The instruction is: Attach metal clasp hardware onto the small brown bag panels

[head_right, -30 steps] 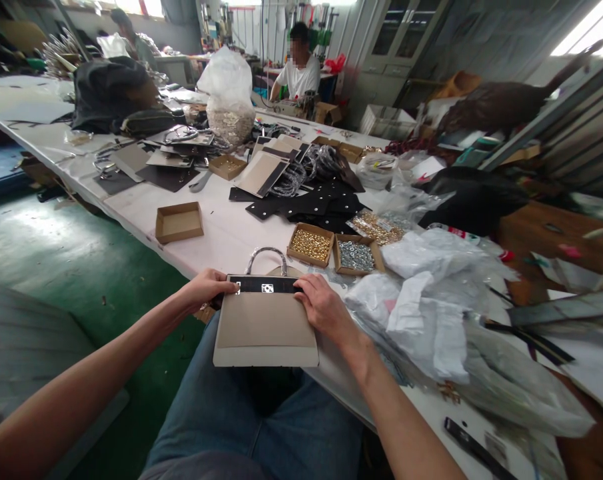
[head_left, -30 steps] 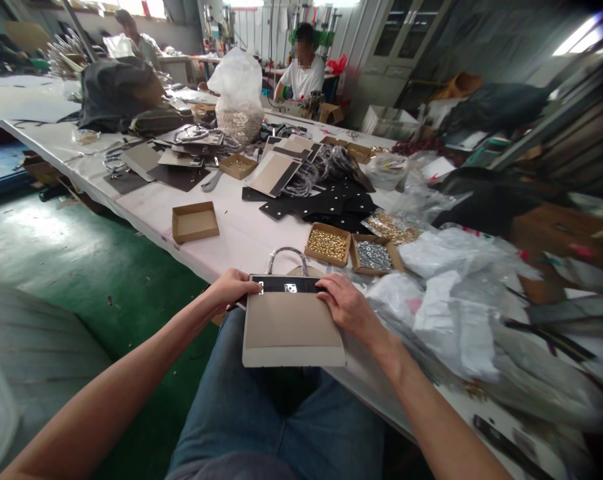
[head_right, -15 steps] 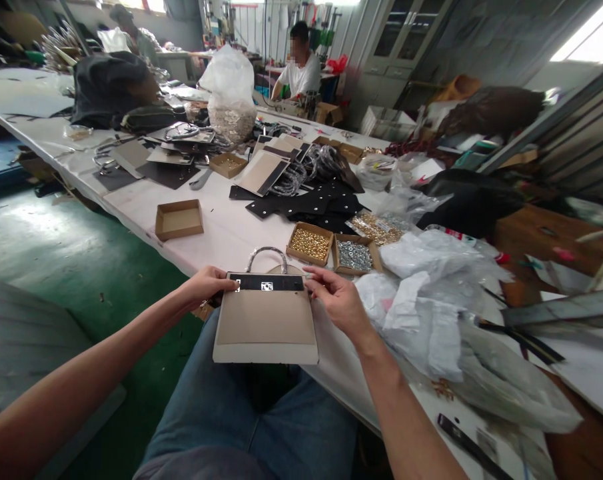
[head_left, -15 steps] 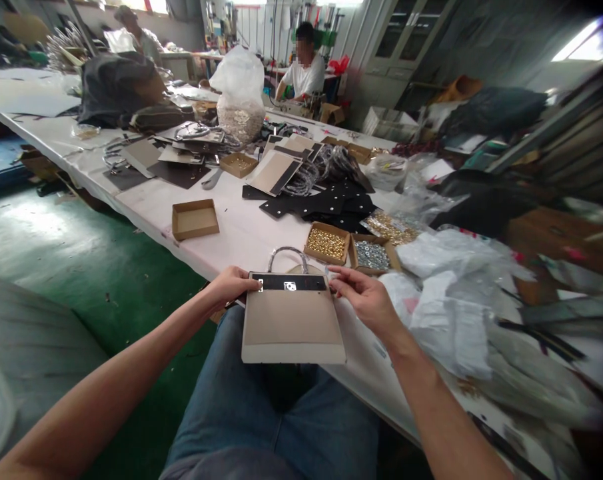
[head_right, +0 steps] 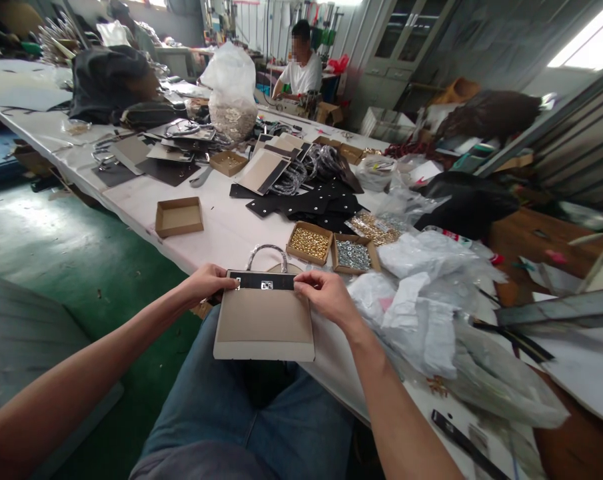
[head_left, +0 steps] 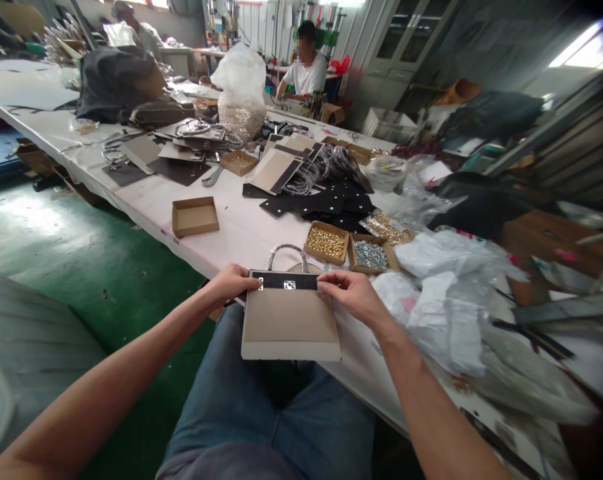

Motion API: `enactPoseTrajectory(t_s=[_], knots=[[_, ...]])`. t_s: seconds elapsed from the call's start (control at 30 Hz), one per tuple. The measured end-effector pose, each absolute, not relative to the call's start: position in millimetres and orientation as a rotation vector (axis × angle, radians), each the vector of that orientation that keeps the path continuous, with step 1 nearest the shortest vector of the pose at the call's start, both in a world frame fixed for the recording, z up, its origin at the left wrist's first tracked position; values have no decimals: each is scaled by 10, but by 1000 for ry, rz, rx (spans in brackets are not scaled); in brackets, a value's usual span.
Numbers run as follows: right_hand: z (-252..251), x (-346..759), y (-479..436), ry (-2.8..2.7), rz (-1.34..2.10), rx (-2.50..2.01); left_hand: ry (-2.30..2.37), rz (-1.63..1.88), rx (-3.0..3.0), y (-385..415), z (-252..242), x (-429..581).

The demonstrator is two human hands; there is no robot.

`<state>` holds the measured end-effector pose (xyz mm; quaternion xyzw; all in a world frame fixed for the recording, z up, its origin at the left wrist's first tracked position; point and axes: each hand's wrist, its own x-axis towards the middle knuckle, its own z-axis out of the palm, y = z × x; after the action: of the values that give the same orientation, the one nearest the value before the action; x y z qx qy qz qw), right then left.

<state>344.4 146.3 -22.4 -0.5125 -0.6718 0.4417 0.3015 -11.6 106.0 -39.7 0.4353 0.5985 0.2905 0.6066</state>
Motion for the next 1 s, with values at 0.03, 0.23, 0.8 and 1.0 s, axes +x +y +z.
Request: enactPoseTrajectory(t_s=[0.03,0.23,0.8,1.0], knots=[[-234,3444,1468,-1802,1156,-1363,1386,670,1001,1061,-402,-117],[-389,3461,1470,-1826,1083,-1372,1375,673,1035,1070,-429,-133],[-410,3384,1319,-2036,645,-1201,1394,676,1166,1047,-382,-136],[-419,3435,1262,-2090,681,-1094,1425,676,1199,1035,-363,-142]])
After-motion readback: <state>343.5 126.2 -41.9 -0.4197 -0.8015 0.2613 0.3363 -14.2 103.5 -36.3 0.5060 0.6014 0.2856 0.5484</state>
